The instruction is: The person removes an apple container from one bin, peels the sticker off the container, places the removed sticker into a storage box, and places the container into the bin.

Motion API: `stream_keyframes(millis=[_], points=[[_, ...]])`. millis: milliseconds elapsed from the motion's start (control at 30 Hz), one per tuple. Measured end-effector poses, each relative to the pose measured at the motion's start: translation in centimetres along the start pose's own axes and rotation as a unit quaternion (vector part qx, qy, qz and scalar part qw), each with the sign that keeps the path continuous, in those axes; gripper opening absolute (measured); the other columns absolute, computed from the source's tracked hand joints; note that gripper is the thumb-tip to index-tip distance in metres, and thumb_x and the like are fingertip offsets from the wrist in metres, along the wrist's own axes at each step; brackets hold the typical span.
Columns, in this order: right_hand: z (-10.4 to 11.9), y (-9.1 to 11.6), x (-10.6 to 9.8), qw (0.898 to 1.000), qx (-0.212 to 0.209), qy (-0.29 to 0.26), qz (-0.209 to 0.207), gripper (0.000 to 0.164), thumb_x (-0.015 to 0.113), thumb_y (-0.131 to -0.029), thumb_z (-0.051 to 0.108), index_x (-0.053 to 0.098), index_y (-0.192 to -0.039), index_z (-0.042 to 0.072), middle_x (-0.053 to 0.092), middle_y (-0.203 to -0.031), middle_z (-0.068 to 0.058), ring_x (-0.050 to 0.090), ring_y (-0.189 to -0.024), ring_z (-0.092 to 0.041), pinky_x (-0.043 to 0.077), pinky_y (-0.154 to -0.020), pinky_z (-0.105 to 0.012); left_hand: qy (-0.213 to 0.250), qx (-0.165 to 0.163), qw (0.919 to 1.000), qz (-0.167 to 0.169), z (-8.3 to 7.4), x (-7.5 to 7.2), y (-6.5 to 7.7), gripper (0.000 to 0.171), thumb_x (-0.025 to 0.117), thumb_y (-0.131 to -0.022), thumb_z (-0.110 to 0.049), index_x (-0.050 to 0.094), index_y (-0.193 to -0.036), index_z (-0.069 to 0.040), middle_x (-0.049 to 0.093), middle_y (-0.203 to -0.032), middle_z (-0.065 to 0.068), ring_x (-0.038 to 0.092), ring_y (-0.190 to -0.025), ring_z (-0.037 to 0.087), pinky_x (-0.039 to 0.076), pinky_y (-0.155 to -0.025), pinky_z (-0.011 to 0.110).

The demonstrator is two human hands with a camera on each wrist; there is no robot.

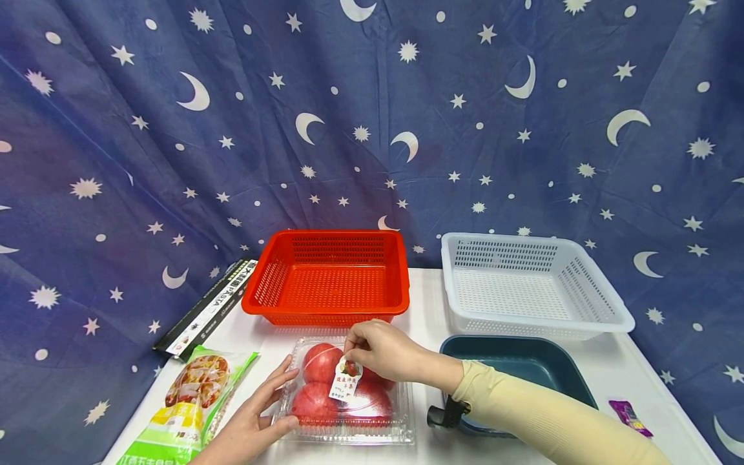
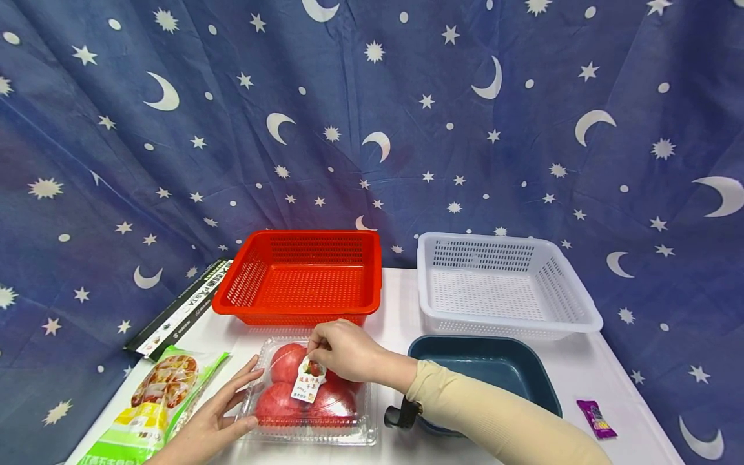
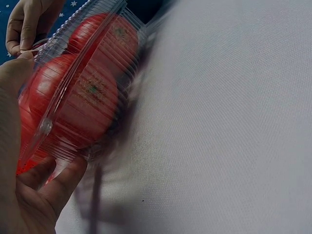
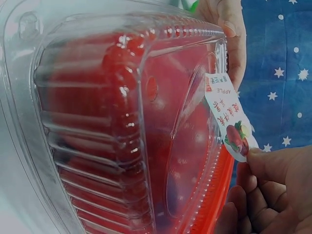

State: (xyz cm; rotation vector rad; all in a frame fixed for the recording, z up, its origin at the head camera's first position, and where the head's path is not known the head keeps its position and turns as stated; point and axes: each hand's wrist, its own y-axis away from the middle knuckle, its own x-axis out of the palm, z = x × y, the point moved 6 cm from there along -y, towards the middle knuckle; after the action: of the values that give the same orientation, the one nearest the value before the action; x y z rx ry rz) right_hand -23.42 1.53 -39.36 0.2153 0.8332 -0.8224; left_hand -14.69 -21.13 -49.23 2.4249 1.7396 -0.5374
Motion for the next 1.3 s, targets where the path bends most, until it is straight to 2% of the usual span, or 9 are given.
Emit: stream_keyframes(millis=[300,467,733,1000,1167,1300], points=[[-0.7,-0.2,-1.9,0.998,0.050,-0.025,-0.029,0.010,0.071,-0.096,0.010,0.067,-0.090,0.016,0.064,-0.077,0.005,0.053,-0.066,-0.009,0.045,-0.058,-0.024,0.000,0.004,1.0000,0.000,-0.1,0.0,0.0,0.067,0.072,-0.095,-0.006,0.041,-0.155,-0.011,0.013,-0.168,0.021,0.034,-0.135,0.056,0.053,-0.090,0.027],[-0.9,-0.1,-2.1,0.998,0.051,-0.030,-0.024,0.010,0.069,-0.098,0.011,0.067,-0.090,0.018,0.067,-0.080,0.002,0.053,-0.067,-0.010,0.044,-0.059,-0.024,0.000,0.001,1.0000,-0.001,-0.1,0.0,0.0,0.067,0.072,-0.095,-0.006,0.041,-0.155,-0.010,0.013,-0.168,0.021,0.034,-0.135,0.056,0.053,-0.089,0.027],[-1.1,0.3,-2.8,0.997,0.053,-0.040,-0.027,0.009,0.069,-0.098,0.013,0.067,-0.091,0.018,0.068,-0.080,0.005,0.054,-0.067,-0.008,0.044,-0.060,-0.024,-0.001,0.004,1.0000,0.000,0.1,0.0,0.0,0.067,0.072,-0.095,-0.005,0.041,-0.155,-0.011,0.013,-0.168,0.021,0.034,-0.135,0.057,0.052,-0.090,0.027],[-2.4,1.5,-5.4,0.996,0.069,-0.032,-0.054,0.009,0.068,-0.098,0.012,0.067,-0.091,0.017,0.068,-0.078,0.007,0.058,-0.071,-0.011,0.047,-0.066,-0.029,0.000,-0.016,0.9999,0.006,0.3,0.0,0.0,0.066,0.071,-0.096,-0.007,0.041,-0.155,-0.014,0.012,-0.169,0.019,0.032,-0.138,0.055,0.053,-0.092,0.035],[-3.7,2.8,-7.6,0.993,0.079,-0.006,-0.084,0.009,0.068,-0.097,0.011,0.069,-0.090,0.016,0.067,-0.079,0.004,0.057,-0.073,-0.013,0.047,-0.065,-0.029,-0.003,-0.028,0.9996,0.005,0.3,0.0,0.0,0.066,0.071,-0.097,-0.008,0.042,-0.155,-0.015,0.012,-0.169,0.017,0.032,-0.138,0.054,0.052,-0.092,0.034],[-4.7,4.0,-9.1,0.992,0.098,-0.010,-0.084,0.009,0.067,-0.098,0.011,0.069,-0.091,0.016,0.069,-0.078,0.005,0.059,-0.073,-0.015,0.047,-0.065,-0.030,-0.004,-0.041,0.9992,0.003,0.2,0.0,0.0,0.065,0.072,-0.097,-0.011,0.042,-0.155,-0.018,0.012,-0.170,0.016,0.033,-0.139,0.054,0.053,-0.092,0.035]])
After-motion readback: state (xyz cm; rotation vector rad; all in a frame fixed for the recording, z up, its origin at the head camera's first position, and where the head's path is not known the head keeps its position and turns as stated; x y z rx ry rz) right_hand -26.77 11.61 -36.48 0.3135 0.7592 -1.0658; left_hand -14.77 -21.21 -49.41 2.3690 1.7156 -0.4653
